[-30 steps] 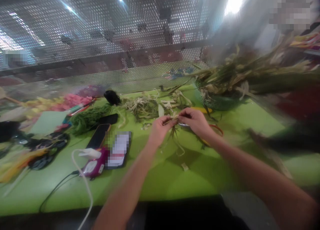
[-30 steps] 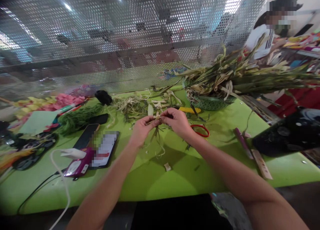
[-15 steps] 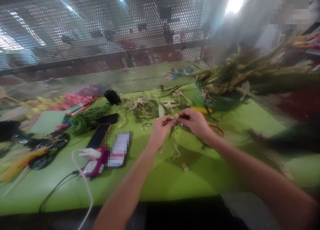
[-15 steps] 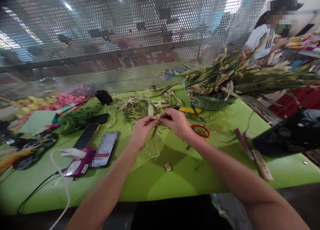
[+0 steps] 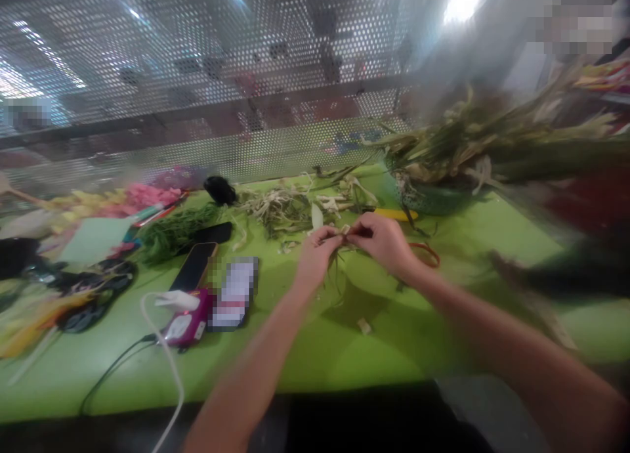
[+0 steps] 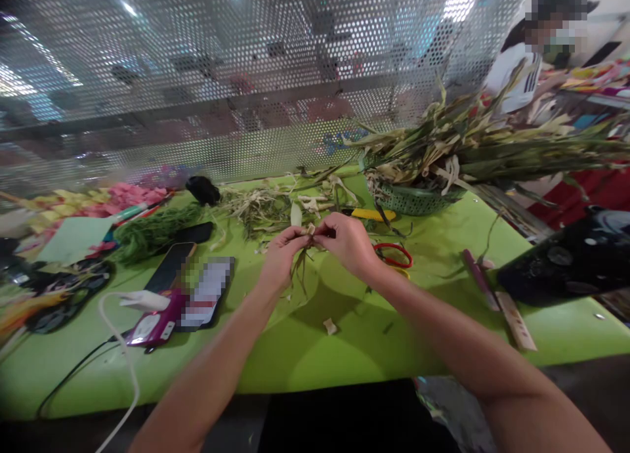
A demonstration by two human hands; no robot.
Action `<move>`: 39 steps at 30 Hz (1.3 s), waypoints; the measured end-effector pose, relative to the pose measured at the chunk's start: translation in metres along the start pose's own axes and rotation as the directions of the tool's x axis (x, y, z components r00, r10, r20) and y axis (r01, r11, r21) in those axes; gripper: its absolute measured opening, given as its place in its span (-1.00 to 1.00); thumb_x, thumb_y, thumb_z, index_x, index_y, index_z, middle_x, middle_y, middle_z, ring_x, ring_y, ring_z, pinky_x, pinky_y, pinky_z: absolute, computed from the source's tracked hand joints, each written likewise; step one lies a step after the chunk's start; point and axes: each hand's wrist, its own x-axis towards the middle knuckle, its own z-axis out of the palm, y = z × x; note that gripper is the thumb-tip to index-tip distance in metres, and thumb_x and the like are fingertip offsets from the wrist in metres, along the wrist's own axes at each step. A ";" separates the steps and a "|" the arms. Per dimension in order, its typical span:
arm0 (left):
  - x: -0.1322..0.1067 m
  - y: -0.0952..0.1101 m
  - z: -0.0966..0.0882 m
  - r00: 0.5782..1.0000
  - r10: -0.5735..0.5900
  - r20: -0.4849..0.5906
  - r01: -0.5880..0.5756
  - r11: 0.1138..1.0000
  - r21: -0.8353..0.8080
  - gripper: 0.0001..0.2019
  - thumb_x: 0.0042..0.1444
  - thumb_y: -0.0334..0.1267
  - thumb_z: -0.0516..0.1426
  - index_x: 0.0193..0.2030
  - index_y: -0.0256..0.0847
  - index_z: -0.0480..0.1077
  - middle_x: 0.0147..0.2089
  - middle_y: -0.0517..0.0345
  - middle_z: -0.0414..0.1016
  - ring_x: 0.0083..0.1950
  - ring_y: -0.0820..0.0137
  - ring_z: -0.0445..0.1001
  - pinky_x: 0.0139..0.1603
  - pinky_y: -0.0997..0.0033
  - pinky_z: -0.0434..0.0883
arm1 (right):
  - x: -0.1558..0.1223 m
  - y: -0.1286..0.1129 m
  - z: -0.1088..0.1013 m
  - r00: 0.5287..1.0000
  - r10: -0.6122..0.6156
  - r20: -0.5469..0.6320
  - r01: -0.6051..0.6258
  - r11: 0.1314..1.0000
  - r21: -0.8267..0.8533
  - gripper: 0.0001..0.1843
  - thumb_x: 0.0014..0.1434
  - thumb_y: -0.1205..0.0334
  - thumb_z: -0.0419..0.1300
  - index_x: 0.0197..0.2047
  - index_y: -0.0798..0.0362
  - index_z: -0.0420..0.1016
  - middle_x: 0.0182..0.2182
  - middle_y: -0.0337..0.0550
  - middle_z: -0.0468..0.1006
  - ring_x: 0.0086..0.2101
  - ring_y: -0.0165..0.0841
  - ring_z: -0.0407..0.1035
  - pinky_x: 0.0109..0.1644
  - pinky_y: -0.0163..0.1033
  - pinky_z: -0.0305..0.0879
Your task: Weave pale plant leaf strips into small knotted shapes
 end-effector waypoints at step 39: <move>0.005 -0.006 -0.001 0.999 -0.024 -0.037 0.023 0.999 -0.027 -0.79 -0.03 -0.16 0.26 -0.30 -0.24 0.49 -0.33 0.17 0.50 -0.31 0.49 0.39 -0.17 0.46 0.30 | 0.001 0.005 0.006 0.998 0.055 -0.016 -0.053 0.992 0.115 -0.85 0.13 0.18 0.23 -0.35 0.08 0.50 -0.46 -0.20 0.52 -0.44 -0.40 0.32 -0.32 -0.29 0.22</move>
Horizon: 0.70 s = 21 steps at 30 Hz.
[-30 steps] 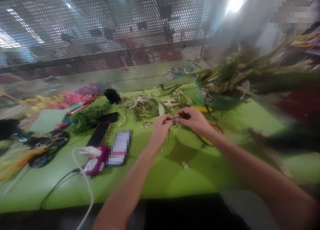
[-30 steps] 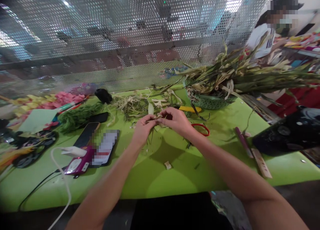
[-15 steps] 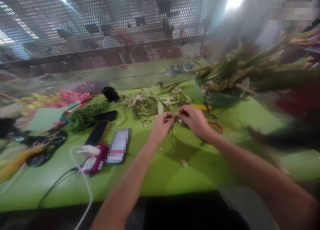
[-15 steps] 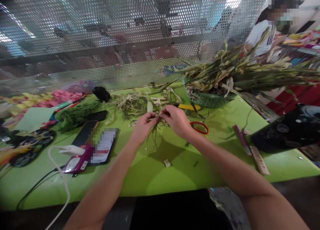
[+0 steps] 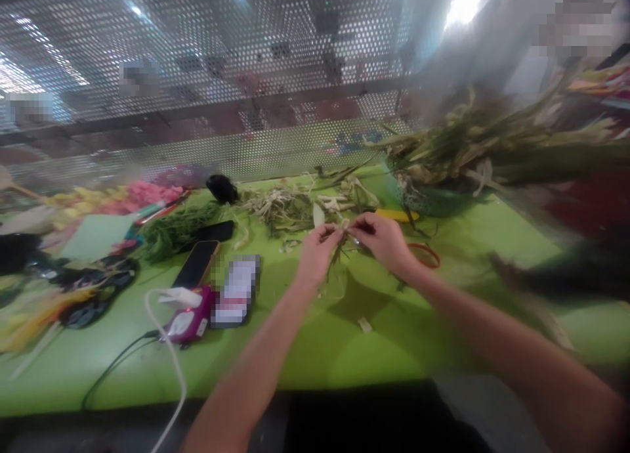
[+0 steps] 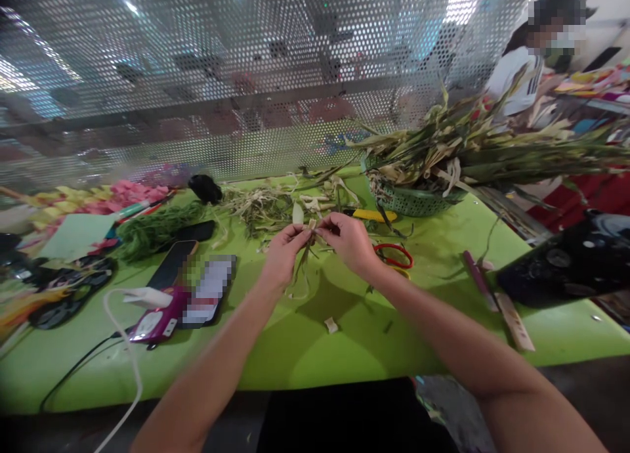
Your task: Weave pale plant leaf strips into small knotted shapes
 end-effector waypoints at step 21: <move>0.001 -0.005 -0.003 0.999 0.046 0.001 -0.045 0.987 0.156 -0.83 -0.04 -0.21 0.24 -0.33 -0.24 0.46 -0.40 0.23 0.46 -0.41 0.53 0.34 -0.34 0.52 0.26 | 0.001 0.002 -0.003 0.999 0.018 0.035 -0.018 1.000 -0.003 -0.86 0.12 0.19 0.22 -0.40 0.08 0.44 -0.49 -0.26 0.44 -0.46 -0.44 0.27 -0.38 -0.33 0.14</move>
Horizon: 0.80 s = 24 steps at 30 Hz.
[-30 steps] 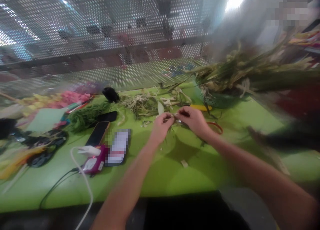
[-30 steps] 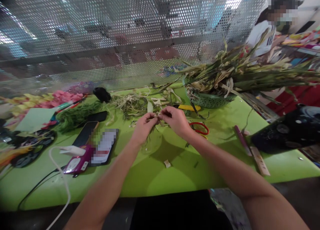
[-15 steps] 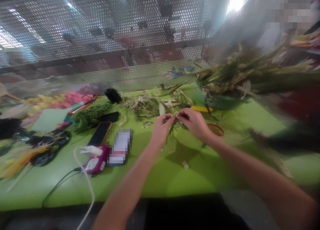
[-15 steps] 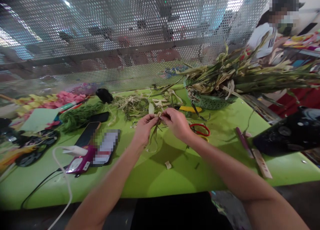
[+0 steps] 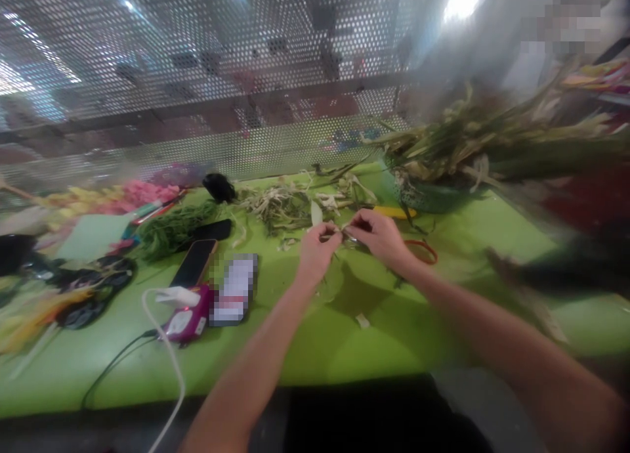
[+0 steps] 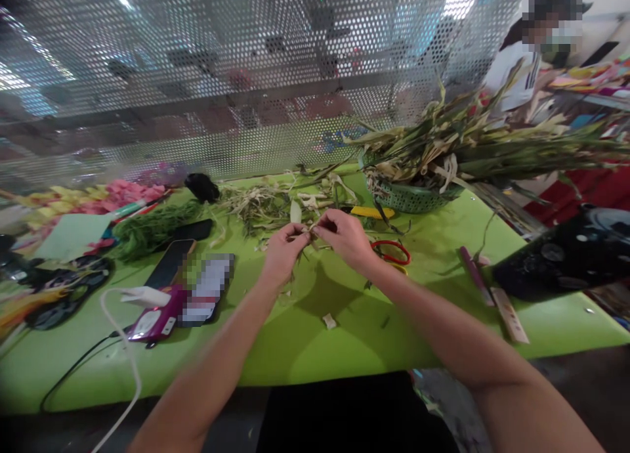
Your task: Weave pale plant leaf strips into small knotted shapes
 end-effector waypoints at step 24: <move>0.020 0.012 -0.024 0.976 -0.036 -0.213 -0.027 0.958 -0.285 -0.83 -0.18 -0.22 0.30 -0.44 -0.25 0.47 -0.54 0.27 0.41 -0.52 0.56 0.30 -0.44 0.54 0.25 | -0.080 0.061 -0.069 0.978 0.023 0.206 0.123 0.733 -0.668 -0.66 0.26 0.09 0.12 0.03 0.03 0.51 -0.07 0.01 0.51 -0.08 -0.14 0.38 -0.03 -0.04 0.36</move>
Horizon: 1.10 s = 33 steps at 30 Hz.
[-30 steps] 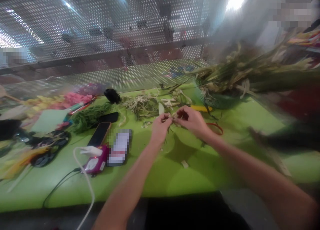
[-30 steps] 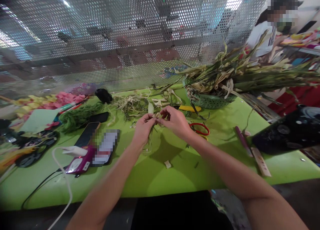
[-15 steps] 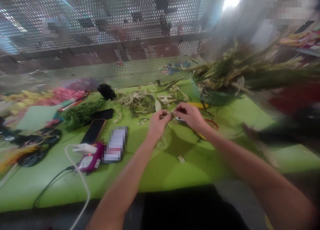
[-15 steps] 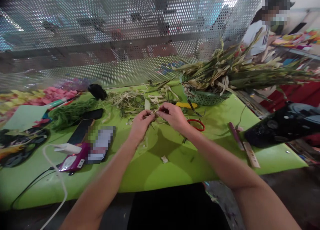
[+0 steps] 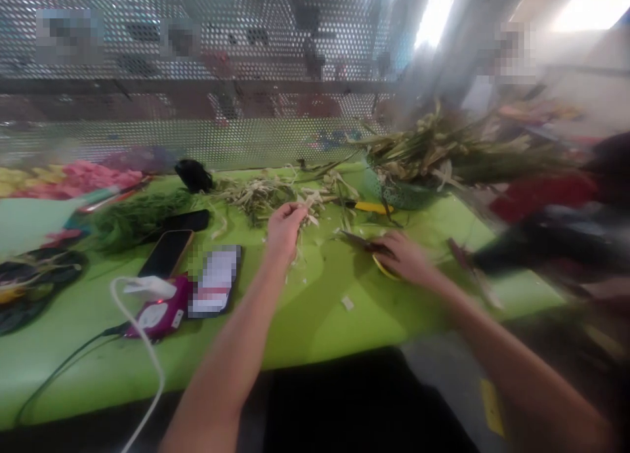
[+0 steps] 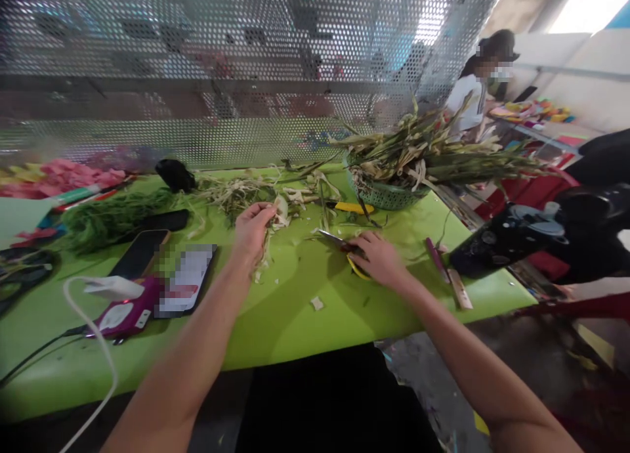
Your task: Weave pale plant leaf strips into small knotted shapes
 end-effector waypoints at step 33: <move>-0.015 -0.001 0.013 0.873 -0.245 0.422 0.354 0.913 -0.203 -0.77 -0.18 -0.33 0.36 -0.41 -0.31 0.41 -0.45 0.17 0.52 -0.44 0.53 0.49 -0.25 0.49 0.46 | 0.087 -0.083 -0.022 0.881 -0.093 -0.464 0.239 0.933 0.268 -0.56 0.10 0.26 0.24 0.09 -0.03 0.47 -0.06 -0.02 0.45 -0.05 -0.18 0.38 0.05 -0.10 0.36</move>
